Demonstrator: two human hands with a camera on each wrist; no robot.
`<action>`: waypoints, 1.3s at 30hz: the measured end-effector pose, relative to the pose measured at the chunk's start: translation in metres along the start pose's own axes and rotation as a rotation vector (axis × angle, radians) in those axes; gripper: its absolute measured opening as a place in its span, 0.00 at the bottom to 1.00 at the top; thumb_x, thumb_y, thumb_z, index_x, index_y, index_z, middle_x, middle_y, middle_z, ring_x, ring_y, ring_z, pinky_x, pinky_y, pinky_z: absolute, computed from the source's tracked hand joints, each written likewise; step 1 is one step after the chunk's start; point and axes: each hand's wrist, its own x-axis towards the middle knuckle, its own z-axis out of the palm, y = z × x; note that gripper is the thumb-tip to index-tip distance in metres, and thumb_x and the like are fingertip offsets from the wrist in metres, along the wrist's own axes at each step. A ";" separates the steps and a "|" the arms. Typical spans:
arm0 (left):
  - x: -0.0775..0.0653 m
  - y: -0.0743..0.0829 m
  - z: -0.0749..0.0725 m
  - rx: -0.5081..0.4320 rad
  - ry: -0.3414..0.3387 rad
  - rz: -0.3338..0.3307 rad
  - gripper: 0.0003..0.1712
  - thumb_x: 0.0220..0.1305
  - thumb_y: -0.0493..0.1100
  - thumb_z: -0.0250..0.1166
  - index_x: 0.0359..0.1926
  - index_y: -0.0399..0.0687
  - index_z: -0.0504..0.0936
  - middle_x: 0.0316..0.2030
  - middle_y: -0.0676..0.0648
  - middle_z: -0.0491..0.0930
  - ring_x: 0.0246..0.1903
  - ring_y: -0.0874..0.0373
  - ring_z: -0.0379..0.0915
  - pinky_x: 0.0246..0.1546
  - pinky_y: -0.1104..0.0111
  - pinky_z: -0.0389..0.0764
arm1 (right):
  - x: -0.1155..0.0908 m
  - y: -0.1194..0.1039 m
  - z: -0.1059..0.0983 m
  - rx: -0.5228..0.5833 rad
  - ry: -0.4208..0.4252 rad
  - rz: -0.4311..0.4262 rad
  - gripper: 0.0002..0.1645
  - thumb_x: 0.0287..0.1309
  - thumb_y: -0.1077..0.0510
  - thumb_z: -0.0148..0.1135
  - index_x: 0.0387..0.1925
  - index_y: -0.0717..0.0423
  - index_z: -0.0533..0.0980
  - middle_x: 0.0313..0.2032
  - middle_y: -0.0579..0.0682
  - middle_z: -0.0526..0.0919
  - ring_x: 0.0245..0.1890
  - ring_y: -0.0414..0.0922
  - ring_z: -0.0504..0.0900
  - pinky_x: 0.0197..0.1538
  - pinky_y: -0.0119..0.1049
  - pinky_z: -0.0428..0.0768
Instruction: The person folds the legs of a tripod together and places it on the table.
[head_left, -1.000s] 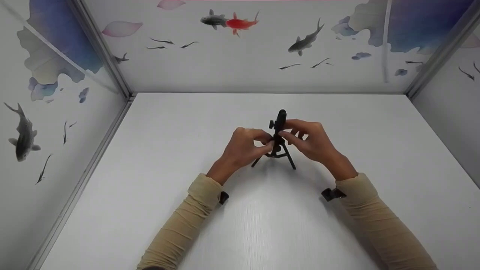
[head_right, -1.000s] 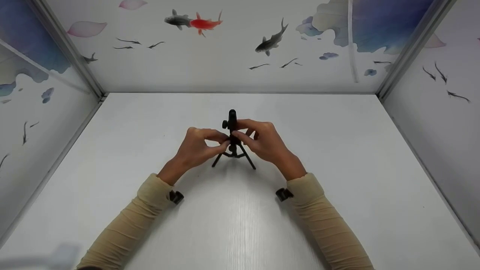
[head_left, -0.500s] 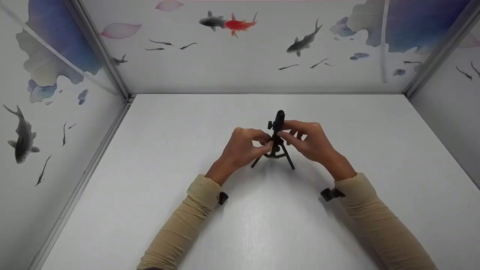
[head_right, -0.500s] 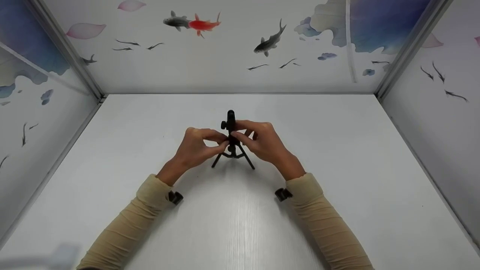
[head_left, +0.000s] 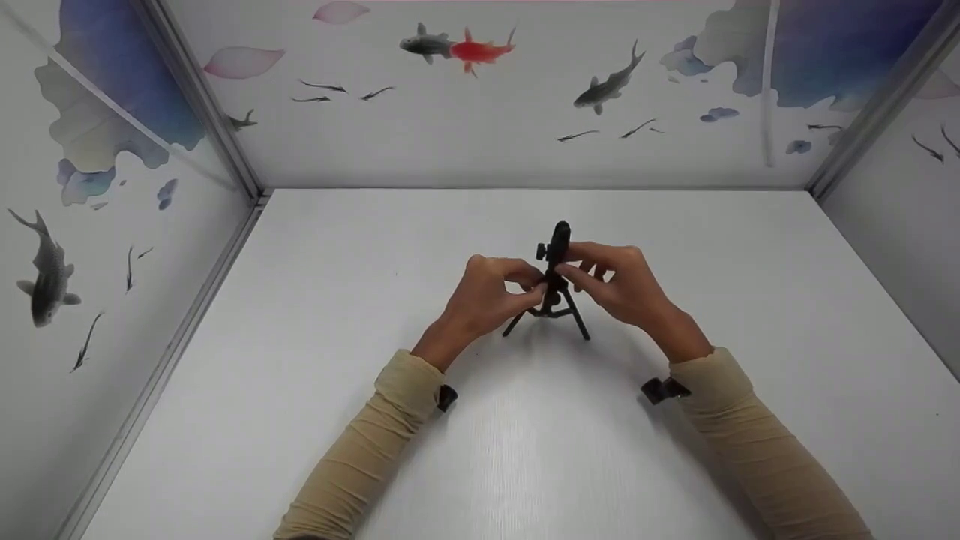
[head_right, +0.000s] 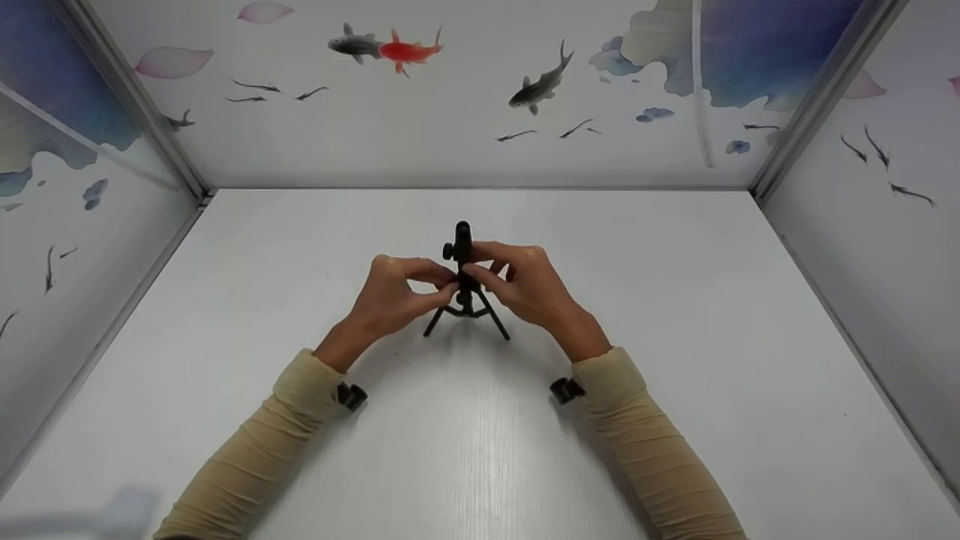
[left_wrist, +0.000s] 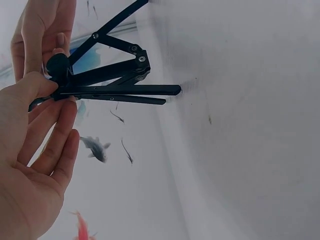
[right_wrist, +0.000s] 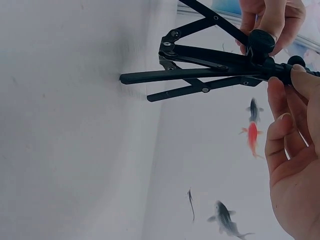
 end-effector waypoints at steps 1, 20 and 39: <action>0.000 0.000 0.001 0.001 0.002 0.002 0.08 0.70 0.38 0.72 0.46 0.46 0.94 0.39 0.50 0.95 0.39 0.63 0.92 0.47 0.65 0.90 | 0.000 0.000 0.000 0.001 0.000 0.001 0.18 0.73 0.60 0.70 0.61 0.45 0.87 0.49 0.44 0.94 0.29 0.42 0.90 0.33 0.26 0.80; -0.001 0.002 0.005 0.000 0.073 0.027 0.06 0.70 0.37 0.73 0.44 0.44 0.94 0.38 0.49 0.95 0.38 0.62 0.93 0.46 0.68 0.90 | 0.000 0.000 0.001 0.014 0.014 -0.009 0.19 0.73 0.61 0.70 0.62 0.46 0.87 0.48 0.46 0.95 0.27 0.40 0.88 0.31 0.27 0.80; 0.000 0.003 0.004 -0.013 0.100 0.059 0.04 0.69 0.36 0.73 0.42 0.44 0.93 0.37 0.49 0.95 0.39 0.61 0.93 0.46 0.71 0.89 | 0.000 0.000 0.002 0.013 0.023 0.001 0.19 0.73 0.61 0.70 0.61 0.45 0.88 0.47 0.45 0.95 0.26 0.45 0.89 0.30 0.28 0.79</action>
